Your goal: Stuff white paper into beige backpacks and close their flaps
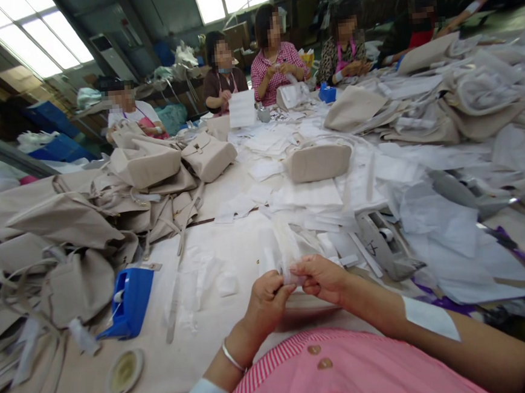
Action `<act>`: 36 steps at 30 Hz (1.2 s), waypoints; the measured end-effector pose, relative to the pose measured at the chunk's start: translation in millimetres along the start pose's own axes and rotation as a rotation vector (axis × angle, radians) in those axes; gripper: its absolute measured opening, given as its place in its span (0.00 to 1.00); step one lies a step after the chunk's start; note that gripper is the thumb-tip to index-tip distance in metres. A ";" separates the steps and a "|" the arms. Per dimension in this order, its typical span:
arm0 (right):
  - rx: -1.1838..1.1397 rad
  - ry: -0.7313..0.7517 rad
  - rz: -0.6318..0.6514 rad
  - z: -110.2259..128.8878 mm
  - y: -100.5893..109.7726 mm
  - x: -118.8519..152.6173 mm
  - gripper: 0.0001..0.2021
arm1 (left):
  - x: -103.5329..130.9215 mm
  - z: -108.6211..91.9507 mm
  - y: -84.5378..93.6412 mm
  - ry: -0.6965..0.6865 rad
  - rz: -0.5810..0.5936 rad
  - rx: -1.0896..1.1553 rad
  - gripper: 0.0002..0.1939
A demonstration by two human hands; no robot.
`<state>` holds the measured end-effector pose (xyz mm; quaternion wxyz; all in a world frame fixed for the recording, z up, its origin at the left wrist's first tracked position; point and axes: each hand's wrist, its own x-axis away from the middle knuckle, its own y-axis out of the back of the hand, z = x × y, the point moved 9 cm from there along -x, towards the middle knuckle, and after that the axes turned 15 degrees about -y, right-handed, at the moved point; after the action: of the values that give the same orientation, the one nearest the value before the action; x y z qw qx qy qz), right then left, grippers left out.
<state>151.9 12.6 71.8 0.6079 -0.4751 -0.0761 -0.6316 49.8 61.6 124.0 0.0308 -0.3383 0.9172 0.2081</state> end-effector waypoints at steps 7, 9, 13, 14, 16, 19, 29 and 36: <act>0.911 0.724 -0.338 37.7 -26.6 29.9 0.09 | 3.0 42.9 -22.2 0.572 -0.178 0.811 0.22; 1.061 0.845 -0.359 39.7 -33.2 36.1 0.09 | 0.0 50.0 -24.0 0.625 -0.271 0.881 0.22; 0.784 0.578 -0.180 40.4 -13.9 17.7 0.12 | -9.6 48.3 -9.4 0.466 -0.258 0.605 0.16; 0.608 0.416 -0.118 35.5 -4.9 7.8 0.15 | -13.0 42.2 -4.0 0.375 -0.210 0.474 0.13; 0.243 0.112 -0.022 19.8 7.4 -8.8 0.18 | -18.6 26.2 3.1 0.181 -0.094 0.220 0.09; -0.034 -0.041 0.023 9.4 8.9 -21.0 0.15 | -20.8 17.8 7.8 0.061 0.016 0.020 0.07; 0.923 0.744 -0.335 58.1 -16.8 1.0 0.05 | -31.8 83.1 -10.4 0.691 -0.173 0.833 0.21; -0.099 -0.210 -0.065 3.7 30.3 -64.8 0.15 | -45.7 63.8 12.5 0.195 0.057 0.127 0.13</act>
<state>166.9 52.6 14.3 0.5517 -0.5653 -0.1235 -0.6007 71.6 123.6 79.4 -0.0434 -0.3279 0.9365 0.1164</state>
